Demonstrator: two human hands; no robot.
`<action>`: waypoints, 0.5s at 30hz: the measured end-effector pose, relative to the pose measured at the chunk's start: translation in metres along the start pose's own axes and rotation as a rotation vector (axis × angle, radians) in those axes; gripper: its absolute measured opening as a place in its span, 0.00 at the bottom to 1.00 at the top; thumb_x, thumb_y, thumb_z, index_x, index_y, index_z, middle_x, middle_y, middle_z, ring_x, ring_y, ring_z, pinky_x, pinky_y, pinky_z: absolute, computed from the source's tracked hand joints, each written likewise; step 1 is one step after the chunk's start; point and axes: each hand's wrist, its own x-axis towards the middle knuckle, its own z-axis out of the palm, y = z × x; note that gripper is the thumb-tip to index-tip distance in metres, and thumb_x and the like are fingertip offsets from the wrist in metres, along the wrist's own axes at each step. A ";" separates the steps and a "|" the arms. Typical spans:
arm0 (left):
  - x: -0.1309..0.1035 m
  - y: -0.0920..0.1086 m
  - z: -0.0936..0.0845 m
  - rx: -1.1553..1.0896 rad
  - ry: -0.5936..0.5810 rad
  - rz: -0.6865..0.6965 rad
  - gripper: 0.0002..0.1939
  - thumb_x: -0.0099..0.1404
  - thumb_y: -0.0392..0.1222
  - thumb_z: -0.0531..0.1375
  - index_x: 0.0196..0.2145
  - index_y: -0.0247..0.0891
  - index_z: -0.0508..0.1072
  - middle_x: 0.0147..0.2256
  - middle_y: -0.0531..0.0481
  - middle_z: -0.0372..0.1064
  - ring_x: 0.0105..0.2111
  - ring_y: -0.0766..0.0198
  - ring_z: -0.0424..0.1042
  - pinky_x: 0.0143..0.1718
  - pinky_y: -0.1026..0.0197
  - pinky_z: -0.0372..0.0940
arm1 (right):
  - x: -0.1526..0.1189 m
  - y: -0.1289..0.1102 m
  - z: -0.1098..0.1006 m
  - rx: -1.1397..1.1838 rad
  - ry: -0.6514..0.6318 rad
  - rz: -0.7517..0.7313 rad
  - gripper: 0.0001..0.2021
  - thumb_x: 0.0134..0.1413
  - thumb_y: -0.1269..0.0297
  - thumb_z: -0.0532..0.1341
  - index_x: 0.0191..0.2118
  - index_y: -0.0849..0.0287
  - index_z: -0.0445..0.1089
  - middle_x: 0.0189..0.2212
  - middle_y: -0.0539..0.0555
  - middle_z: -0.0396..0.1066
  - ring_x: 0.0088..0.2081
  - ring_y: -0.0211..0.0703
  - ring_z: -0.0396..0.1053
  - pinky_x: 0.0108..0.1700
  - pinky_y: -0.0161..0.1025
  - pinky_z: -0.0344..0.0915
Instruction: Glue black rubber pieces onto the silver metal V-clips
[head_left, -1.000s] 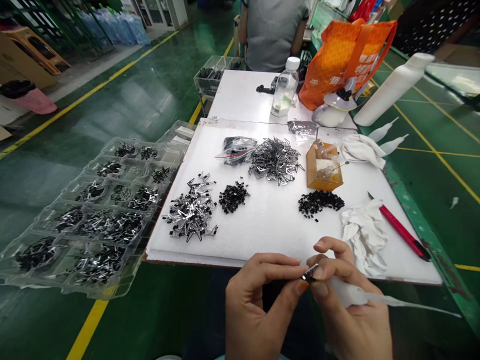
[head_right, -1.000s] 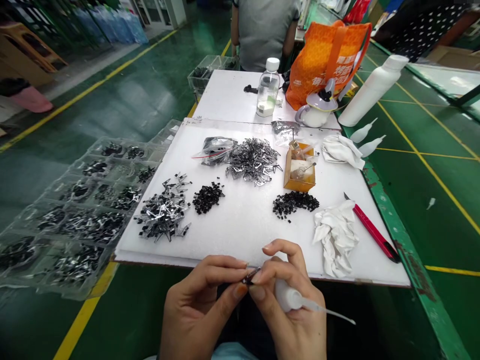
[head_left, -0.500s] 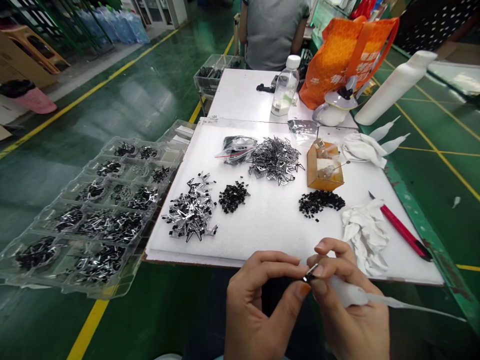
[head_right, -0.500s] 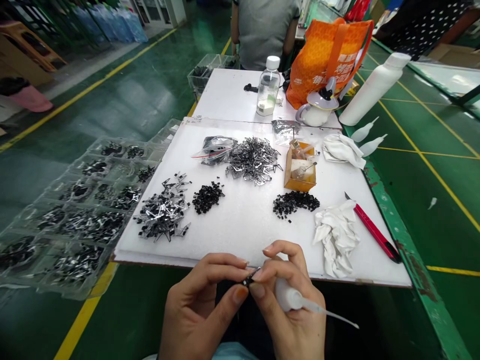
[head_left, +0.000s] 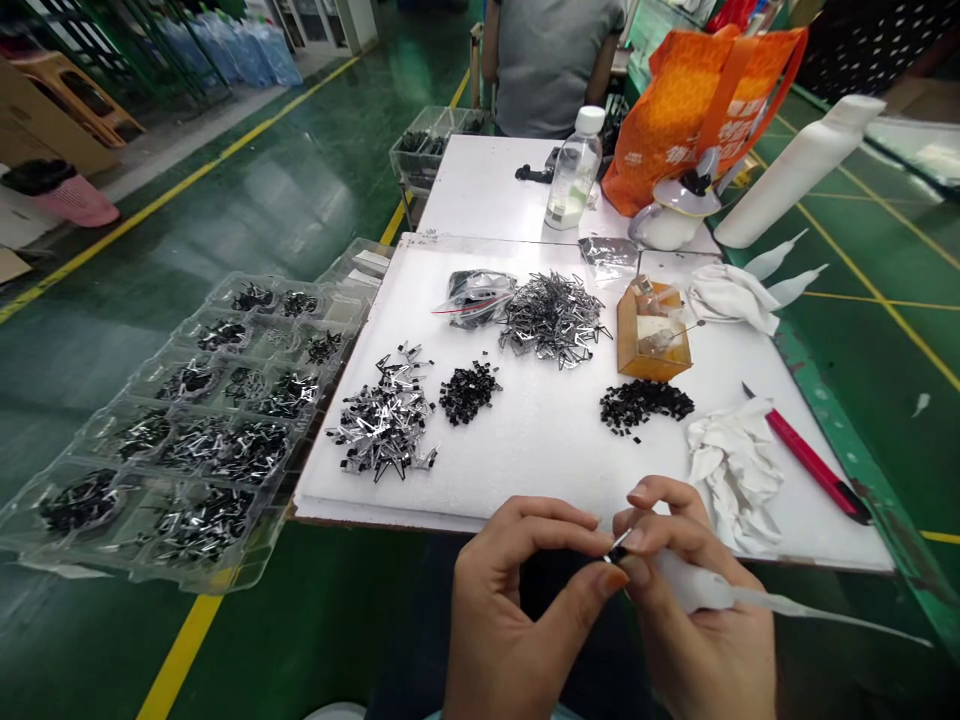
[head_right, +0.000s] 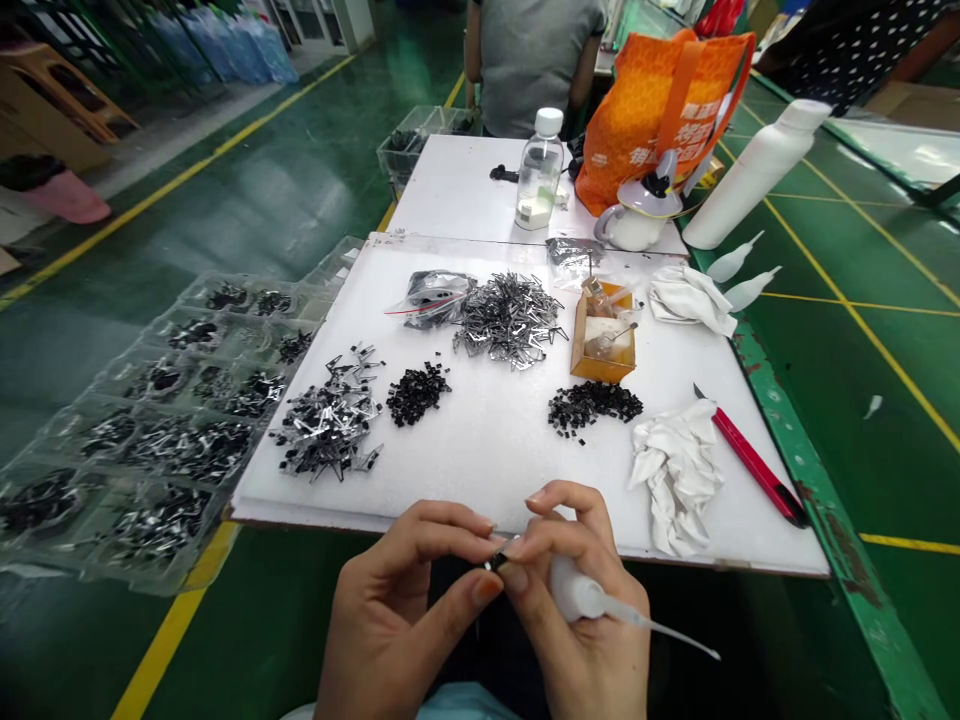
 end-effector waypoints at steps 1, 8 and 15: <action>0.000 0.000 0.000 0.005 -0.004 0.000 0.04 0.61 0.37 0.75 0.32 0.45 0.88 0.36 0.49 0.81 0.39 0.60 0.79 0.45 0.62 0.72 | 0.000 0.001 0.000 0.001 -0.007 -0.002 0.04 0.61 0.63 0.72 0.35 0.50 0.78 0.40 0.55 0.70 0.48 0.46 0.70 0.43 0.34 0.73; 0.002 0.002 0.000 0.033 -0.008 -0.014 0.04 0.61 0.37 0.75 0.31 0.45 0.87 0.35 0.50 0.80 0.39 0.60 0.78 0.45 0.63 0.70 | -0.002 0.009 -0.003 0.147 0.018 0.066 0.07 0.58 0.66 0.73 0.37 0.49 0.76 0.38 0.54 0.70 0.50 0.47 0.70 0.43 0.35 0.73; 0.003 0.004 0.003 0.045 0.049 -0.060 0.03 0.61 0.38 0.73 0.30 0.44 0.86 0.35 0.50 0.80 0.40 0.60 0.78 0.45 0.65 0.70 | 0.003 0.001 0.009 0.439 -0.059 0.340 0.14 0.56 0.60 0.76 0.45 0.44 0.75 0.29 0.46 0.63 0.29 0.35 0.64 0.36 0.32 0.68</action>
